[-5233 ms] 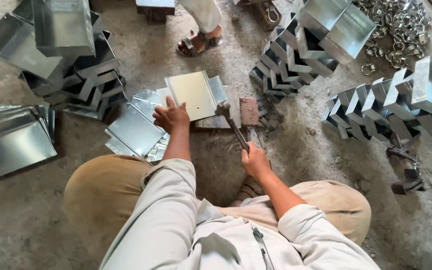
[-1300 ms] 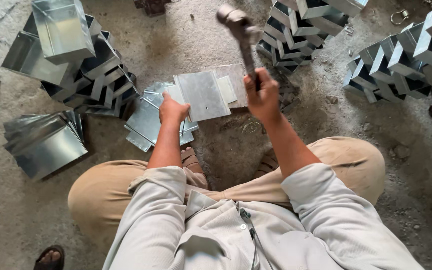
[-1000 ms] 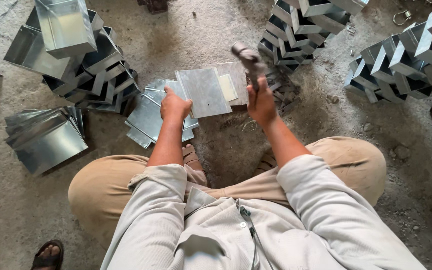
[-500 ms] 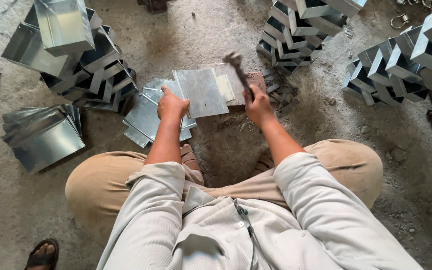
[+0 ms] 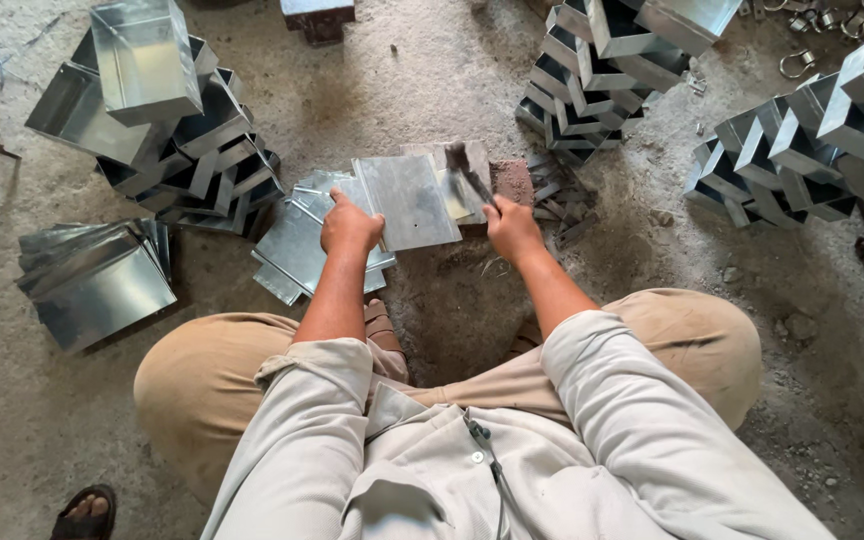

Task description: The person sits on the floor and uses a hammer to strike a small metal plate resting on a brick. They repeatedly hammer the plate, occasionally adjusting its position, while surrounded by stacks of similar metal components.

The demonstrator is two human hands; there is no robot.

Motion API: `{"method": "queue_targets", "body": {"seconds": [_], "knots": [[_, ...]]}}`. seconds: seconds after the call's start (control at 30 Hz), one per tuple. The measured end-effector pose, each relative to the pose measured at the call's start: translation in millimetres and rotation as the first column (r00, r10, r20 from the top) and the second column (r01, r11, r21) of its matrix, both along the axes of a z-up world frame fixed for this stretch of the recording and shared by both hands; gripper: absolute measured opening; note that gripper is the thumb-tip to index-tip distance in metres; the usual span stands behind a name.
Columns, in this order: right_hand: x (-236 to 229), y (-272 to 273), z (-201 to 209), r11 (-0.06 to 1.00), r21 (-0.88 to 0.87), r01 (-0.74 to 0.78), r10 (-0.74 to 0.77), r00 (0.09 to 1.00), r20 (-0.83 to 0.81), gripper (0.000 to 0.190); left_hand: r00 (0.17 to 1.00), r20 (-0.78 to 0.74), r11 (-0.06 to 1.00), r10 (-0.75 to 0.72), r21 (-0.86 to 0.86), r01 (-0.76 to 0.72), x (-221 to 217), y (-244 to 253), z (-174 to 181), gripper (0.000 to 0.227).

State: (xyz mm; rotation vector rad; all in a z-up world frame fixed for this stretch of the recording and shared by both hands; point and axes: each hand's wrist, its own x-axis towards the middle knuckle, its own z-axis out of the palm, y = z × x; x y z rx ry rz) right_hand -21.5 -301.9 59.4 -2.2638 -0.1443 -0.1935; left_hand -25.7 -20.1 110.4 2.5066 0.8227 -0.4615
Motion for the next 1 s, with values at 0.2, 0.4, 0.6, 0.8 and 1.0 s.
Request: {"method": "queue_targets", "body": {"seconds": [0.2,0.4,0.6,0.8,1.0], "knots": [[-3,2,31,0.993,0.119,0.008,-0.028,0.987,0.161,0.027,0.999,0.042,1.000,-0.001,0.031,0.000,0,4,-7,0.110],[-19,-4,15,0.999,-0.010,0.030,-0.030,0.998,0.057,0.026,1.000,-0.002,0.999,0.001,0.036,-0.001,3,4,-2,0.111],[-22,-10,2,0.995,0.059,0.075,-0.083,0.985,0.149,0.026,1.000,0.001,0.999,0.006,0.043,-0.006,-1,2,-1,0.110],[-22,-19,-10,0.999,-0.047,0.027,-0.023,0.997,0.078,0.035,1.000,-0.010,0.998,-0.001,0.057,0.002,0,1,5,0.109],[-28,-21,-10,0.993,-0.041,0.111,-0.107,0.991,0.076,0.033,0.999,-0.022,0.999,0.027,0.035,-0.026,2,-1,8,0.107]]}}
